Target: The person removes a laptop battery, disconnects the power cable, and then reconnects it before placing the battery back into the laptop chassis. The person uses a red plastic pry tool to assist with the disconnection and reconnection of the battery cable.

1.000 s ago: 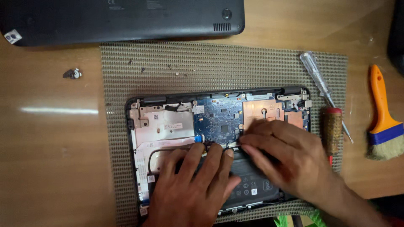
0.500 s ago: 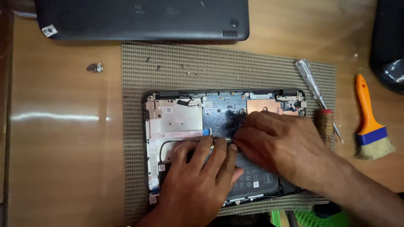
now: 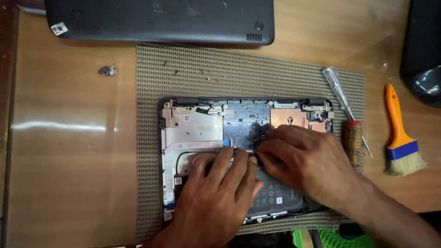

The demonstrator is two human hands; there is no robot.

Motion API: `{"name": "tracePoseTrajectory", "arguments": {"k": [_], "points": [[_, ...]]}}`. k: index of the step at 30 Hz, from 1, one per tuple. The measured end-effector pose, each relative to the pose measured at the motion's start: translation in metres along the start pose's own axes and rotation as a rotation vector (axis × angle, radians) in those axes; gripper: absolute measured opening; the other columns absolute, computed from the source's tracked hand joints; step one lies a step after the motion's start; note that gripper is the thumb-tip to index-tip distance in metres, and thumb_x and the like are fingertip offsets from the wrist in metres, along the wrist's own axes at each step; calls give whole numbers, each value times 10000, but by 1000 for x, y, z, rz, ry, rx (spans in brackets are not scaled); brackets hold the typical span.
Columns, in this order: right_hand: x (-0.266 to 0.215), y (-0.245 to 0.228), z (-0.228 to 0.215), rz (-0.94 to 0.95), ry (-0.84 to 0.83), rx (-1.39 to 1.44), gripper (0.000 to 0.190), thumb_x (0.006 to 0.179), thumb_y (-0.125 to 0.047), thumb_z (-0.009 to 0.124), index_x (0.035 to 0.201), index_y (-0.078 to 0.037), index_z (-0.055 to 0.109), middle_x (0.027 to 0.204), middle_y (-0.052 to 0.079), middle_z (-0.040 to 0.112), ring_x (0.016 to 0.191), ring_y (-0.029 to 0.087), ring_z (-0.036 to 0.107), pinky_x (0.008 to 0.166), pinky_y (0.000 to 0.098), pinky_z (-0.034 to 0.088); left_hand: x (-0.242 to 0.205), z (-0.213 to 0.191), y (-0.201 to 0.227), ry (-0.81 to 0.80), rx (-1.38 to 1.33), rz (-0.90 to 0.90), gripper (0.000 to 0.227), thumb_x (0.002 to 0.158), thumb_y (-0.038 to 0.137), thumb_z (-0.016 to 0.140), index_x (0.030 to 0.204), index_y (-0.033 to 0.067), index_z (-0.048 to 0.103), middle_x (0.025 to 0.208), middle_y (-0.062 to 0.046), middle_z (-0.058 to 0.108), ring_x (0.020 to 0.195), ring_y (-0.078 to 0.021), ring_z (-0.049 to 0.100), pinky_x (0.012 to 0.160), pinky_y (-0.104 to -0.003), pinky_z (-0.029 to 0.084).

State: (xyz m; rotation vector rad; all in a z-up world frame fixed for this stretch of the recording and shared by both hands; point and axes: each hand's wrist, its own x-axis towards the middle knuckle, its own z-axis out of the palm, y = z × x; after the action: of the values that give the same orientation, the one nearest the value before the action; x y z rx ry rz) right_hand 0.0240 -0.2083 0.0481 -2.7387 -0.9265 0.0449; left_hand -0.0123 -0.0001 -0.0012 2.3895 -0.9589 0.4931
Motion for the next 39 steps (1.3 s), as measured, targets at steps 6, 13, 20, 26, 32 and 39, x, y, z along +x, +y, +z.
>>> {"name": "tracePoseTrajectory", "arguments": {"k": [6, 13, 20, 26, 32, 39], "points": [[5, 11, -17, 63, -59, 288, 113, 927, -142, 698, 1005, -89, 760, 995, 49, 759, 979, 178, 750, 887, 292, 578, 2, -2, -2, 25, 7, 5, 295, 1042, 313, 687, 1139, 35, 694, 1171, -147, 675, 1085, -318, 621, 846, -465, 499], [8, 9, -16, 11, -81, 265, 85, 952, -160, 676, 978, -102, 732, 950, 40, 723, 883, 181, 740, 798, 302, 572, 3, 0, -3, 20, 30, 2, 287, 1040, 332, 687, 1112, 55, 681, 1155, -135, 677, 1085, -301, 625, 842, -445, 500], [7, 5, -10, -12, -193, -44, 21, 955, -183, 641, 954, -167, 655, 922, 1, 642, 765, 237, 651, 505, 417, 497, 1, 2, -2, 37, 19, 12, 250, 1050, 280, 665, 1070, 32, 689, 1148, -163, 694, 1076, -322, 641, 836, -456, 509], [8, 9, -6, -58, -215, -94, 65, 970, -181, 623, 908, -162, 627, 846, 3, 601, 657, 241, 617, 436, 429, 467, 1, 1, -1, 20, 21, 2, 258, 1037, 287, 687, 1081, 33, 691, 1159, -152, 691, 1105, -319, 632, 839, -446, 501], [7, 10, -8, 2, -210, 10, 32, 943, -169, 635, 957, -171, 664, 890, 10, 650, 701, 260, 658, 517, 445, 513, 3, -5, -1, 80, -125, -63, 170, 990, 82, 595, 1113, -21, 648, 1164, -189, 670, 1073, -360, 641, 874, -470, 502], [0, 8, -7, -35, -55, 262, 194, 994, -185, 594, 1132, -106, 706, 1069, 82, 704, 921, 266, 720, 796, 376, 577, 3, -34, -4, 156, -81, -335, 448, 800, -92, 579, 1187, 112, 675, 1220, -62, 644, 1093, -298, 632, 898, -454, 468]]}}
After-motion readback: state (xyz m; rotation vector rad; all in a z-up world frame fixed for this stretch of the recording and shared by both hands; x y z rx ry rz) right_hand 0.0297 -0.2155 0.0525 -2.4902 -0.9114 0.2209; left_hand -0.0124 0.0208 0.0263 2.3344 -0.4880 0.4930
